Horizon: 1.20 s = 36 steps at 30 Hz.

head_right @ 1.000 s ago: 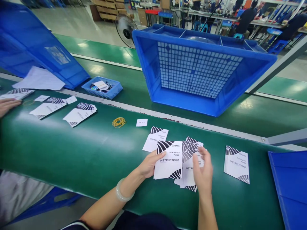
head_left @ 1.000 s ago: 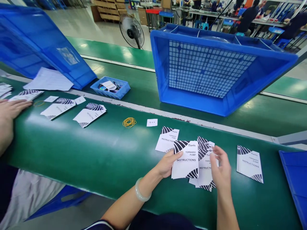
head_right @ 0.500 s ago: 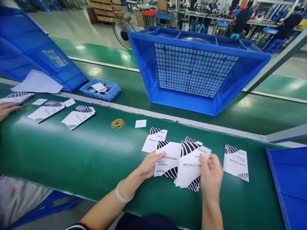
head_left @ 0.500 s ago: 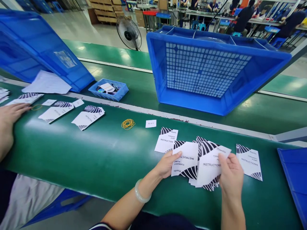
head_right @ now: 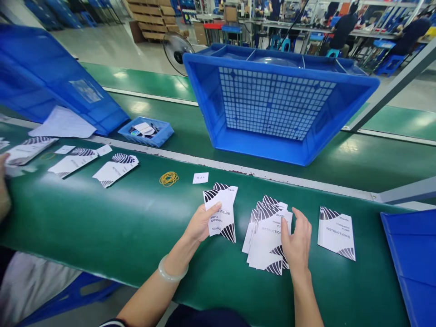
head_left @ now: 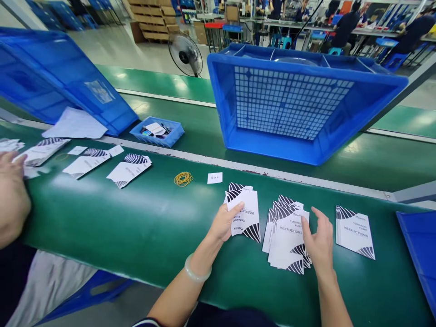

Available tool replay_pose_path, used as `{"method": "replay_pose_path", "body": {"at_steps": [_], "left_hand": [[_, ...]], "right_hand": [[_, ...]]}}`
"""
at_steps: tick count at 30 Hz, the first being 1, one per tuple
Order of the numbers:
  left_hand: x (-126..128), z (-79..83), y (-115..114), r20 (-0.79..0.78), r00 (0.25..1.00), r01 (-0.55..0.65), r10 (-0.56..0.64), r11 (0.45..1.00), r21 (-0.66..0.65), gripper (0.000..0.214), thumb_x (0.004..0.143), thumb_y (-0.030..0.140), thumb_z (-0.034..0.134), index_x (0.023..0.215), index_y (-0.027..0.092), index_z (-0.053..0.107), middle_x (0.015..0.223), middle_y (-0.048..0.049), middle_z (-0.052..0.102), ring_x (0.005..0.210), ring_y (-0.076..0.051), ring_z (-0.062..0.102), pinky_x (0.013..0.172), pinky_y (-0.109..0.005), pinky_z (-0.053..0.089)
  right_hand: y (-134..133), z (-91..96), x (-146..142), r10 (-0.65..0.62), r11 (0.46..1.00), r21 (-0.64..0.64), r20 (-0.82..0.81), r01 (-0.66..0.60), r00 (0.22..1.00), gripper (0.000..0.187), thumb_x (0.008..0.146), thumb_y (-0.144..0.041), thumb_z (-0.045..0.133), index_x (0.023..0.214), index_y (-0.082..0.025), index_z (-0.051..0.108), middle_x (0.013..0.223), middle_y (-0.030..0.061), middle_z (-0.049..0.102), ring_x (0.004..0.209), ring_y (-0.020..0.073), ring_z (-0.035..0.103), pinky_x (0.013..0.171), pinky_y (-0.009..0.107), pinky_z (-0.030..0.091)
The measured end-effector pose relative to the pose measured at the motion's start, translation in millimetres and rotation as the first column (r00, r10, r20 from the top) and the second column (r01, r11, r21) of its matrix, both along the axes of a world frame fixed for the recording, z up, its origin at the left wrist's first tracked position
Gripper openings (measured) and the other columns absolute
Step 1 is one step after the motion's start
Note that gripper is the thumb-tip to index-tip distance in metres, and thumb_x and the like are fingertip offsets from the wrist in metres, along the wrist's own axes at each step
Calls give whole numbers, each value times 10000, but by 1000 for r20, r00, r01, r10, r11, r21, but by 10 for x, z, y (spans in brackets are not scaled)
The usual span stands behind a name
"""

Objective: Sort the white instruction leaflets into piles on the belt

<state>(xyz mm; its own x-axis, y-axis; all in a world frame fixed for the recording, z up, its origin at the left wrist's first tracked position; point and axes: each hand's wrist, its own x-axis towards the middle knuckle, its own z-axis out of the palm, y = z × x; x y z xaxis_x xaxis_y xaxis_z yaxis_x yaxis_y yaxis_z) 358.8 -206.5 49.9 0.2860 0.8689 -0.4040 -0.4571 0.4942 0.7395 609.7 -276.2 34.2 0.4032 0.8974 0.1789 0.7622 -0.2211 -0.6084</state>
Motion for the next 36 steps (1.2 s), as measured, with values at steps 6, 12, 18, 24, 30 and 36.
{"method": "replay_pose_path", "body": {"at_steps": [6, 12, 18, 24, 30, 36], "left_hand": [[-347, 15, 9, -287, 955, -49, 81, 992, 118, 328, 699, 377, 695, 854, 91, 657, 788, -100, 707, 695, -199, 664, 621, -283, 532], [-1143, 52, -66, -761, 649, 112, 22, 986, 124, 413, 757, 509, 553, 855, 117, 639, 797, -102, 705, 665, -203, 658, 550, -263, 494], [-1696, -101, -133, -958, 259, 31, 126, 990, 139, 325, 666, 461, 634, 799, 166, 603, 730, -49, 655, 669, -205, 609, 587, -270, 434], [-1745, -304, -239, -973, -22, 1, 230, 973, 230, 576, 694, 414, 615, 1188, 160, 461, 1026, -107, 587, 961, -268, 543, 845, -374, 397], [-1836, -287, -694, -947, -101, 14, 306, 952, 306, 581, 803, 446, 483, 1284, 139, 373, 1224, -149, 471, 1105, -278, 464, 957, -428, 355], [-1975, -295, -1175, -905, -197, 17, 377, 924, 382, 553, 831, 501, 434, 1249, 140, 430, 1254, -145, 485, 1176, -265, 452, 1001, -409, 355]], "right_hand": [[403, -50, 162, 317, 945, -126, 145, -301, 937, 476, 887, -511, 372, 1236, -199, 458, 1262, 101, 493, 1176, 274, 405, 965, 425, 363], [701, -393, 178, 405, 914, -169, 372, -368, 836, 603, 869, -595, 293, 1269, -173, 454, 1345, 127, 423, 1236, 312, 350, 966, 477, 342], [672, -592, 179, 437, 898, -169, 467, -407, 769, 639, 843, -616, 249, 1267, -185, 457, 1395, 108, 372, 1273, 307, 315, 936, 495, 355], [501, -535, 87, 420, 904, -142, 474, -403, 774, 647, 827, -622, 234, 1196, -155, 489, 1356, 129, 423, 1244, 317, 353, 920, 493, 364], [232, -391, -124, 383, 923, -155, 439, -351, 813, 625, 833, -619, 238, 1163, -149, 485, 1319, 151, 452, 1203, 329, 393, 893, 500, 380], [5, -399, -295, 364, 931, -144, 455, -336, 813, 627, 827, -628, 250, 1161, -148, 474, 1315, 163, 448, 1193, 340, 399, 899, 513, 373]]}}
